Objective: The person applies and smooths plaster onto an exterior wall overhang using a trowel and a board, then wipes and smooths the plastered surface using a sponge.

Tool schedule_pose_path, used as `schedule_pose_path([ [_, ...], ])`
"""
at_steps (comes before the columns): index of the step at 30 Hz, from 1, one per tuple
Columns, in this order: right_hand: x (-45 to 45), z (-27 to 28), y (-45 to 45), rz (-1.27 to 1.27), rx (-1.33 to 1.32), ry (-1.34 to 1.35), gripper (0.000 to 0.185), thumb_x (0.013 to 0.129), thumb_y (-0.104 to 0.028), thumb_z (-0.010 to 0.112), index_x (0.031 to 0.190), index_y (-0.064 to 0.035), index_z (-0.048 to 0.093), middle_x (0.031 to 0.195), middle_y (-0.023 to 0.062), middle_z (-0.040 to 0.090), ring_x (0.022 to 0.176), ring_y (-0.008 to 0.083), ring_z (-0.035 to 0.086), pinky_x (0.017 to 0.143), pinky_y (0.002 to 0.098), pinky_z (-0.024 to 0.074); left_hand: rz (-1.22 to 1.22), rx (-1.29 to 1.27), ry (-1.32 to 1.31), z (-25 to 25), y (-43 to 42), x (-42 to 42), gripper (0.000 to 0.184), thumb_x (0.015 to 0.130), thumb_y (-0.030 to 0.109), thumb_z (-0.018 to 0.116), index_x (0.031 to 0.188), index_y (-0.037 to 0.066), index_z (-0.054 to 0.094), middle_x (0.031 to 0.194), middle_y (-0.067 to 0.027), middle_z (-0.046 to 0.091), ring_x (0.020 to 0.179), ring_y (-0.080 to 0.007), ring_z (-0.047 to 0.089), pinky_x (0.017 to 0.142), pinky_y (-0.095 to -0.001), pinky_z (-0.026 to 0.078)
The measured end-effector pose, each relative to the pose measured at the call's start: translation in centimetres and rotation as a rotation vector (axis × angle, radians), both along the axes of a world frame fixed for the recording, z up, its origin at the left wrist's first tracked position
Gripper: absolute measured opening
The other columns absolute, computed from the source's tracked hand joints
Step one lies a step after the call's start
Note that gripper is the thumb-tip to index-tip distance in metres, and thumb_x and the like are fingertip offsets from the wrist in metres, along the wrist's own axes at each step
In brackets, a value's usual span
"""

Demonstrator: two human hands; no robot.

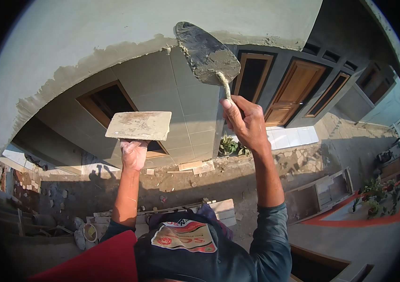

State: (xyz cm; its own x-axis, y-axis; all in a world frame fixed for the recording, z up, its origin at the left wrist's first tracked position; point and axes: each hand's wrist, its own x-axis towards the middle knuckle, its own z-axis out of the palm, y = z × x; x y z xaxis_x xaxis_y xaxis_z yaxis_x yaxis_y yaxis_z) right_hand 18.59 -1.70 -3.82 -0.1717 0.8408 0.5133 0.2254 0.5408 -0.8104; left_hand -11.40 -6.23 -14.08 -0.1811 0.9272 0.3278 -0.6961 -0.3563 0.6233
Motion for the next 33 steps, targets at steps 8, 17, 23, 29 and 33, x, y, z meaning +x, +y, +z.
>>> schedule_pose_path([
  [8,-2.4,6.9,-0.2,0.086,0.101,0.007,0.045,0.093,-0.041,0.055,0.077,0.0005,0.061,0.061,0.0011,0.054,0.051,0.0073,0.05,0.046,0.0237,0.039,-0.019,0.132,0.039,7.3,7.2,6.0,0.047,0.074,-0.008,0.051,0.12,0.003,0.049,0.113,-0.0114,0.058,0.102,-0.0252,0.059,0.09,-0.0458,0.052],
  [17,8.1,12.6,-2.4,-0.16,0.263,-0.539,0.045,0.093,-0.039,0.055,0.089,0.0045,0.064,0.062,0.0064,0.053,0.052,0.0126,0.049,0.048,0.0289,0.0384,-0.069,0.238,-0.012,10.9,8.7,11.9,0.044,0.08,-0.01,0.053,0.122,0.003,0.049,0.115,-0.0114,0.057,0.104,-0.0258,0.059,0.091,-0.0446,0.05],
  [23,8.4,16.3,-3.0,-0.158,0.445,-0.804,0.038,0.093,-0.032,0.057,0.095,0.006,0.063,0.072,0.0132,0.059,0.06,0.0218,0.055,0.056,0.0349,0.0437,0.047,0.362,-0.01,13.0,8.4,13.8,0.041,0.079,-0.013,0.056,0.117,0.0,0.051,0.113,-0.0133,0.058,0.103,-0.0255,0.059,0.09,-0.0457,0.051],
  [29,7.0,14.5,-5.0,-0.247,0.676,-0.825,0.026,0.087,-0.02,0.064,0.096,0.0044,0.063,0.072,0.0122,0.058,0.055,0.0215,0.057,0.048,0.0339,0.0425,0.079,0.319,-0.068,12.8,8.2,13.9,0.038,0.07,-0.015,0.067,0.105,-0.004,0.055,0.102,-0.0118,0.061,0.094,-0.0197,0.06,0.09,-0.0335,0.05],
  [33,7.1,13.4,-4.8,-0.306,0.645,-0.921,0.025,0.085,-0.02,0.066,0.094,0.0026,0.064,0.069,0.0103,0.056,0.052,0.0227,0.055,0.047,0.0347,0.0416,0.102,0.282,-0.089,13.1,7.5,14.0,0.045,0.069,-0.016,0.069,0.108,-0.003,0.051,0.106,-0.0112,0.058,0.096,-0.0199,0.058,0.092,-0.0347,0.049],
])
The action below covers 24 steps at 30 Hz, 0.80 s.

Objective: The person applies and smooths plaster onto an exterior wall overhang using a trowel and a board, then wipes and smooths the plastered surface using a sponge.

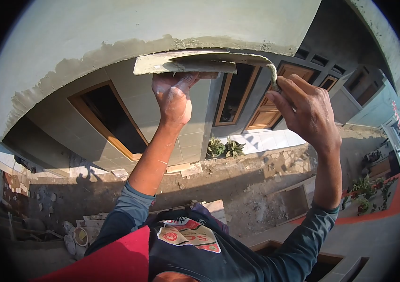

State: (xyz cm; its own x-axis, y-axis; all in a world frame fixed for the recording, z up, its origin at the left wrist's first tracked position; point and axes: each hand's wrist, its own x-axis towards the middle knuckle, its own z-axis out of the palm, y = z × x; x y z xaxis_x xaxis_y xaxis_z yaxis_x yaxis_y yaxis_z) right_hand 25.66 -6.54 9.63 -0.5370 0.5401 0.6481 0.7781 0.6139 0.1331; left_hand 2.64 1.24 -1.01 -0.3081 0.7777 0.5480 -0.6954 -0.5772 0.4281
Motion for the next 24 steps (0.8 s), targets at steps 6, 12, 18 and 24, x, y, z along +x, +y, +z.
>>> schedule_pose_path([
  [6,1.1,1.2,0.2,0.077,-0.042,0.028,0.027,0.086,-0.022,0.065,0.094,0.0035,0.064,0.065,0.0097,0.052,0.052,0.0204,0.053,0.047,0.035,0.0405,0.193,0.025,0.057,0.6,0.3,0.5,0.041,0.074,-0.012,0.067,0.11,0.0,0.053,0.108,-0.0137,0.059,0.094,-0.0231,0.062,0.079,-0.0368,0.056],
  [12,0.5,5.5,2.0,0.008,-0.132,-0.132,0.031,0.089,-0.027,0.061,0.092,0.0041,0.065,0.07,0.0145,0.061,0.058,0.0238,0.059,0.054,0.0372,0.045,0.189,0.031,0.102,0.3,1.2,0.3,0.041,0.071,-0.016,0.067,0.107,-0.004,0.053,0.105,-0.0124,0.059,0.095,-0.0212,0.059,0.086,-0.0342,0.051],
  [18,0.5,7.6,4.9,0.007,-0.016,-0.251,0.032,0.09,-0.026,0.06,0.092,0.0044,0.068,0.071,0.0172,0.065,0.058,0.0245,0.062,0.058,0.0364,0.0483,0.108,0.03,0.028,0.9,0.3,0.4,0.043,0.067,-0.019,0.065,0.106,-0.006,0.051,0.106,-0.0121,0.056,0.097,-0.0195,0.056,0.09,-0.0331,0.048],
  [24,-1.7,6.8,2.4,0.069,-0.036,-0.241,0.03,0.09,-0.025,0.059,0.089,0.0043,0.067,0.068,0.0164,0.063,0.057,0.0273,0.061,0.057,0.0378,0.0473,0.226,0.017,0.115,1.5,0.0,0.8,0.042,0.072,-0.02,0.058,0.112,-0.009,0.048,0.11,-0.0167,0.055,0.099,-0.0255,0.059,0.088,-0.0351,0.053],
])
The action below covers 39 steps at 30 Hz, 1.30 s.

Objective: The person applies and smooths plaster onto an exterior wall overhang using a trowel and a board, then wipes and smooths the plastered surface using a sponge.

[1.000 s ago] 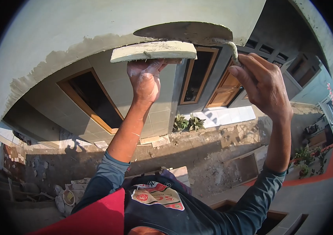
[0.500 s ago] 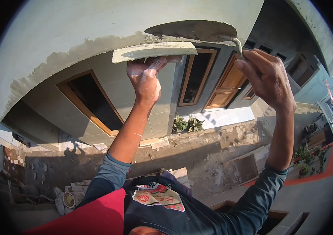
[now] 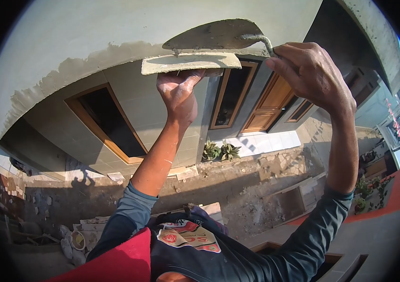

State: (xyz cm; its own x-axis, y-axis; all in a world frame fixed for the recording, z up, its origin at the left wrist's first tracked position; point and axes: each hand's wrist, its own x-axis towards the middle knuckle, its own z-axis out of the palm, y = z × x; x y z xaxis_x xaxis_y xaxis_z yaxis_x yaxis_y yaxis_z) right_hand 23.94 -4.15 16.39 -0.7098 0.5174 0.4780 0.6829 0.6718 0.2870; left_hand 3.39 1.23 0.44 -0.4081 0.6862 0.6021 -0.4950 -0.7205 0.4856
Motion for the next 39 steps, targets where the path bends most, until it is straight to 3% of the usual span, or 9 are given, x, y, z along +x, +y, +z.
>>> schedule_pose_path([
  [6,0.2,0.3,1.9,-0.088,-0.043,0.018,0.03,0.089,-0.025,0.062,0.088,0.0045,0.067,0.069,0.0168,0.063,0.057,0.0267,0.06,0.058,0.0379,0.0471,-0.27,0.041,-0.216,-0.3,0.0,-0.1,0.048,0.068,-0.026,0.05,0.112,-0.008,0.043,0.113,-0.0157,0.049,0.099,-0.0246,0.056,0.09,-0.0407,0.055],
  [13,0.7,0.1,-0.6,-0.075,-0.053,0.1,0.027,0.09,-0.023,0.061,0.093,0.003,0.068,0.072,0.016,0.065,0.057,0.025,0.063,0.056,0.0361,0.0484,-0.121,0.036,-0.045,0.2,0.1,0.0,0.044,0.068,-0.02,0.056,0.108,-0.005,0.047,0.113,-0.0154,0.05,0.099,-0.0211,0.057,0.087,-0.0325,0.053],
  [18,-1.6,-0.9,1.1,-0.134,-0.03,-0.019,0.029,0.091,-0.025,0.059,0.089,0.0025,0.067,0.073,0.0166,0.066,0.062,0.028,0.064,0.061,0.0379,0.0502,-0.082,-0.001,-0.101,0.3,-0.3,0.3,0.04,0.068,-0.021,0.054,0.106,-0.007,0.047,0.112,-0.0161,0.051,0.099,-0.0232,0.057,0.089,-0.0375,0.054],
  [22,1.5,-0.8,1.1,-0.027,0.096,0.2,0.029,0.091,-0.025,0.059,0.091,0.0034,0.067,0.074,0.0173,0.066,0.062,0.0279,0.063,0.06,0.0382,0.0491,-0.186,0.068,-0.114,0.1,0.3,-0.1,0.048,0.068,-0.024,0.05,0.112,-0.007,0.044,0.113,-0.0162,0.049,0.105,-0.0252,0.055,0.092,-0.0398,0.053],
  [24,2.7,-0.7,0.5,-0.145,-0.077,0.237,0.029,0.09,-0.024,0.06,0.092,0.0033,0.068,0.074,0.017,0.066,0.061,0.0271,0.063,0.059,0.0376,0.0484,-0.107,0.016,-0.033,0.1,0.5,0.1,0.05,0.067,-0.025,0.051,0.113,-0.007,0.044,0.113,-0.0154,0.05,0.106,-0.0245,0.054,0.093,-0.0399,0.051],
  [30,2.2,-0.6,3.4,-0.03,0.094,0.013,0.032,0.09,-0.029,0.059,0.086,0.002,0.068,0.07,0.0144,0.065,0.058,0.027,0.06,0.058,0.0372,0.0475,-0.027,-0.002,0.07,-0.2,0.9,0.7,0.051,0.067,-0.026,0.051,0.115,-0.008,0.043,0.116,-0.015,0.048,0.106,-0.024,0.054,0.094,-0.0386,0.051],
  [36,4.6,-0.9,2.1,-0.077,-0.015,0.238,0.033,0.091,-0.03,0.058,0.088,0.0015,0.068,0.072,0.0153,0.065,0.061,0.0269,0.062,0.06,0.0375,0.0491,-0.105,-0.003,-0.122,0.6,0.2,1.6,0.045,0.067,-0.023,0.057,0.108,-0.008,0.049,0.112,-0.015,0.051,0.102,-0.0219,0.054,0.092,-0.0351,0.05],
  [38,2.3,-1.7,2.1,0.013,0.065,0.015,0.031,0.092,-0.028,0.058,0.088,0.0011,0.068,0.074,0.0146,0.066,0.062,0.0255,0.063,0.06,0.037,0.05,-0.11,-0.014,-0.116,-0.2,0.9,1.3,0.047,0.066,-0.023,0.058,0.109,-0.007,0.048,0.111,-0.0147,0.052,0.102,-0.0215,0.053,0.092,-0.0342,0.049],
  [39,1.2,-1.8,2.4,-0.088,0.035,-0.017,0.029,0.092,-0.026,0.057,0.091,0.0006,0.069,0.076,0.0141,0.067,0.062,0.0248,0.064,0.059,0.0361,0.0506,-0.019,-0.009,0.084,-1.6,2.1,0.6,0.051,0.066,-0.024,0.057,0.113,-0.006,0.046,0.114,-0.0151,0.05,0.104,-0.0224,0.053,0.094,-0.0352,0.048],
])
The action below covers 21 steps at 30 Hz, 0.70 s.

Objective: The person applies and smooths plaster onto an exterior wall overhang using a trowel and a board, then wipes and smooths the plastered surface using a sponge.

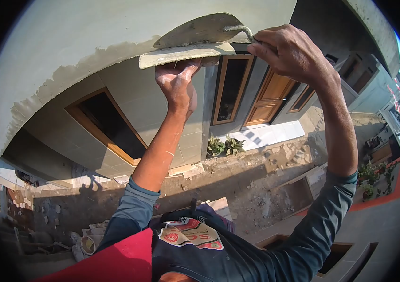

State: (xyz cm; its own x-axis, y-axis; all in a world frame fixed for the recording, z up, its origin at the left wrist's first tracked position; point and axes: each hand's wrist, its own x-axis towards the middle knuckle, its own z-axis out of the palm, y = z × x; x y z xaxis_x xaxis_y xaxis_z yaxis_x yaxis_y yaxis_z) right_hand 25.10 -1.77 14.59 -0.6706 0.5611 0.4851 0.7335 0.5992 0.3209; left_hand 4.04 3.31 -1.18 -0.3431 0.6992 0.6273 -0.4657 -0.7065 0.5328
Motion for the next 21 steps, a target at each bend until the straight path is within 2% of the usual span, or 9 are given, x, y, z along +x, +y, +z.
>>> schedule_pose_path([
  [1,-0.1,0.0,1.0,0.009,-0.007,0.065,0.028,0.092,-0.026,0.057,0.094,-0.0008,0.07,0.077,0.0141,0.068,0.061,0.0244,0.064,0.059,0.0351,0.051,0.085,0.009,0.2,-0.4,0.2,-0.2,0.056,0.066,-0.024,0.056,0.117,-0.005,0.043,0.116,-0.0156,0.048,0.107,-0.0233,0.052,0.096,-0.0361,0.048],
  [3,0.9,0.8,1.8,0.021,-0.001,0.083,0.03,0.092,-0.028,0.057,0.097,-0.0009,0.07,0.078,0.015,0.069,0.063,0.0234,0.065,0.061,0.0344,0.0522,0.133,-0.146,0.149,0.0,-0.1,1.1,0.056,0.067,-0.021,0.06,0.118,-0.005,0.044,0.114,-0.0153,0.051,0.106,-0.0224,0.052,0.096,-0.0351,0.045],
  [5,3.5,0.9,1.7,0.044,0.078,0.119,0.032,0.091,-0.03,0.058,0.096,-0.0002,0.07,0.077,0.0151,0.068,0.063,0.0223,0.066,0.06,0.0338,0.0521,-0.002,0.076,-0.183,1.7,-0.9,1.9,0.044,0.072,-0.02,0.058,0.112,-0.007,0.049,0.11,-0.0147,0.056,0.1,-0.0228,0.058,0.087,-0.0326,0.053],
  [6,4.3,1.0,1.3,0.053,0.074,0.18,0.033,0.091,-0.031,0.059,0.095,0.0,0.07,0.077,0.0149,0.068,0.064,0.0223,0.066,0.061,0.0339,0.0523,-0.009,0.033,-0.185,1.7,-0.9,1.8,0.052,0.065,-0.019,0.065,0.113,-0.006,0.047,0.111,-0.0127,0.052,0.102,-0.02,0.051,0.095,-0.0333,0.044],
  [7,4.8,1.1,1.2,0.062,0.07,0.243,0.034,0.091,-0.032,0.059,0.094,0.0003,0.069,0.076,0.0146,0.068,0.065,0.0224,0.066,0.061,0.034,0.0524,-0.007,0.033,-0.19,1.5,-0.6,1.7,0.052,0.065,-0.019,0.065,0.113,-0.006,0.047,0.111,-0.0127,0.052,0.102,-0.02,0.051,0.095,-0.0333,0.044],
  [10,3.8,0.5,0.7,0.024,0.015,0.112,0.033,0.091,-0.03,0.059,0.095,0.0004,0.069,0.077,0.0145,0.068,0.067,0.0232,0.066,0.062,0.0346,0.053,0.066,-0.022,0.008,1.1,0.2,2.0,0.057,0.065,-0.022,0.064,0.115,-0.006,0.044,0.115,-0.0126,0.049,0.105,-0.0208,0.051,0.097,-0.0342,0.044],
  [12,3.6,-0.2,1.5,-0.03,0.025,0.057,0.033,0.091,-0.03,0.059,0.096,0.0004,0.069,0.079,0.0149,0.069,0.067,0.024,0.066,0.064,0.0346,0.0533,0.199,-0.045,0.047,1.4,-0.4,3.6,0.04,0.072,-0.019,0.059,0.11,-0.008,0.051,0.109,-0.0137,0.055,0.098,-0.0209,0.057,0.086,-0.0327,0.053],
  [15,6.2,0.3,3.0,0.072,0.085,0.145,0.035,0.09,-0.032,0.059,0.096,0.0,0.07,0.08,0.0149,0.069,0.067,0.0238,0.066,0.063,0.0342,0.0532,0.016,-0.06,-0.077,1.1,0.8,5.0,0.052,0.065,-0.02,0.066,0.111,-0.006,0.046,0.114,-0.0132,0.051,0.103,-0.0211,0.052,0.097,-0.0348,0.043],
  [21,10.0,0.0,2.1,-0.021,-0.067,0.228,0.039,0.088,-0.038,0.063,0.095,0.0004,0.069,0.081,0.0139,0.069,0.065,0.0228,0.066,0.061,0.0349,0.0531,-0.019,-0.031,-0.125,2.1,0.0,5.6,0.05,0.066,-0.02,0.066,0.11,-0.005,0.048,0.113,-0.0133,0.052,0.103,-0.0209,0.052,0.096,-0.0346,0.044],
])
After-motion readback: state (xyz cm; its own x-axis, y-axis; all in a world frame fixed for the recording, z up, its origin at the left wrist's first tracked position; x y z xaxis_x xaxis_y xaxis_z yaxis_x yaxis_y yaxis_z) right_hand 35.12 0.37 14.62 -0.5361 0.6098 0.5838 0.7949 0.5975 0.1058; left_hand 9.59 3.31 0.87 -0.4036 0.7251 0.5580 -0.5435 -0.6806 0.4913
